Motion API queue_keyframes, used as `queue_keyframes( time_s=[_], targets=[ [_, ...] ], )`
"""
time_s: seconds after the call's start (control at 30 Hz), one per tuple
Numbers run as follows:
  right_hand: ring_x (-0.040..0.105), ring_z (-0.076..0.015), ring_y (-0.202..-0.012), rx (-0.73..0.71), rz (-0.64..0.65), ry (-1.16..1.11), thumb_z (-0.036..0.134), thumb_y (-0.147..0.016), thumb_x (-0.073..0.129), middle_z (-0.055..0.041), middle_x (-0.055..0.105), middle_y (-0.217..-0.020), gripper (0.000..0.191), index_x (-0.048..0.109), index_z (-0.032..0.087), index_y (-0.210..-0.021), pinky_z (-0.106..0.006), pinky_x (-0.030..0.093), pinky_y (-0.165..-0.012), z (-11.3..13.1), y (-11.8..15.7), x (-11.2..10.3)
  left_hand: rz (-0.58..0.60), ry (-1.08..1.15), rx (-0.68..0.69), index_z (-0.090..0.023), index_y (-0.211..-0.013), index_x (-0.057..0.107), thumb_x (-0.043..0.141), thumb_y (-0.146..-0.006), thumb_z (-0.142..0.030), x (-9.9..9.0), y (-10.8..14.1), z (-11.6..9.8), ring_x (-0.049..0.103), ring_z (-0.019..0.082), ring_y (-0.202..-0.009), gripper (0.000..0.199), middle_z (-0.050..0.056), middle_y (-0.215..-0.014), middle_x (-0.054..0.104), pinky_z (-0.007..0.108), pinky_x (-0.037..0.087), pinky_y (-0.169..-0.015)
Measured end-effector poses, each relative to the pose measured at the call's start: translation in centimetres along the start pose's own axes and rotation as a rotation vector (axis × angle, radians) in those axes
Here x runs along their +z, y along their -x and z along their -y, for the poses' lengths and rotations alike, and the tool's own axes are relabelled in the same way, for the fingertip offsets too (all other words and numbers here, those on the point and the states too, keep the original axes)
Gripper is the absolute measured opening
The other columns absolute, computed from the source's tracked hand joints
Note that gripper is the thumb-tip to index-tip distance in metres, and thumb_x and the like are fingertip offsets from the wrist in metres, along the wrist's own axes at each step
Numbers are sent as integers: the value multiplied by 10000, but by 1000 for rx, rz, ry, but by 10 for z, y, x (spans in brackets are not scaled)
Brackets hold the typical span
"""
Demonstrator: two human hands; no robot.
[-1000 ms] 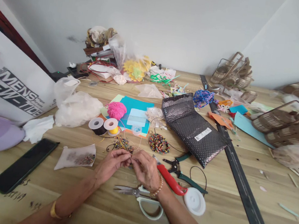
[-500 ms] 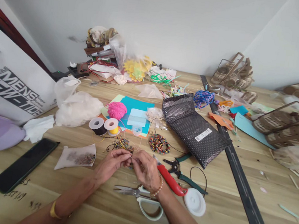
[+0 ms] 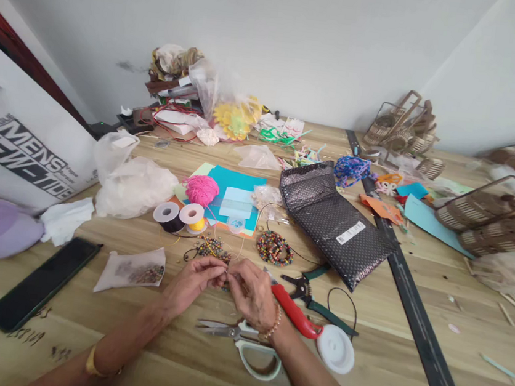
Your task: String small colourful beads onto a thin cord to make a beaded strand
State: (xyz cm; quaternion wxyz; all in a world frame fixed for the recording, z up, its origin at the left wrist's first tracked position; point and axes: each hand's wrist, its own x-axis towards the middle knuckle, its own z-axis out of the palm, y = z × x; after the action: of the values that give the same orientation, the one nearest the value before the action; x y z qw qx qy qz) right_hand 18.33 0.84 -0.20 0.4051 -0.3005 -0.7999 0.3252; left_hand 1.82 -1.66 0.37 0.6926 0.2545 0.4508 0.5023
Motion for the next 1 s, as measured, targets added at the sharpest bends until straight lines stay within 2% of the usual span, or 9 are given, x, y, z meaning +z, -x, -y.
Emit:
queue_keyframes(
  time_s=[0.8, 1.0],
  targets=[
    [599, -148, -683, -4, -16, 32, 156, -910, 533, -39, 636, -761, 89, 589, 192, -852, -263, 477, -626, -4, 2, 2, -11, -3, 18, -124, -692, 717, 850, -560, -338, 2, 0, 1, 576, 116, -574, 285, 14, -589, 672, 251, 430, -607],
    [609, -152, -694, -19, -6, 11, 152, -912, 528, -41, 643, -764, 92, 599, 196, -875, -270, 489, -640, -4, 1, 3, -18, -74, 48, -126, -709, 723, 827, -588, -345, 1, 0, 3, 572, 117, -570, 270, 11, -586, 669, 252, 441, -610]
  ],
)
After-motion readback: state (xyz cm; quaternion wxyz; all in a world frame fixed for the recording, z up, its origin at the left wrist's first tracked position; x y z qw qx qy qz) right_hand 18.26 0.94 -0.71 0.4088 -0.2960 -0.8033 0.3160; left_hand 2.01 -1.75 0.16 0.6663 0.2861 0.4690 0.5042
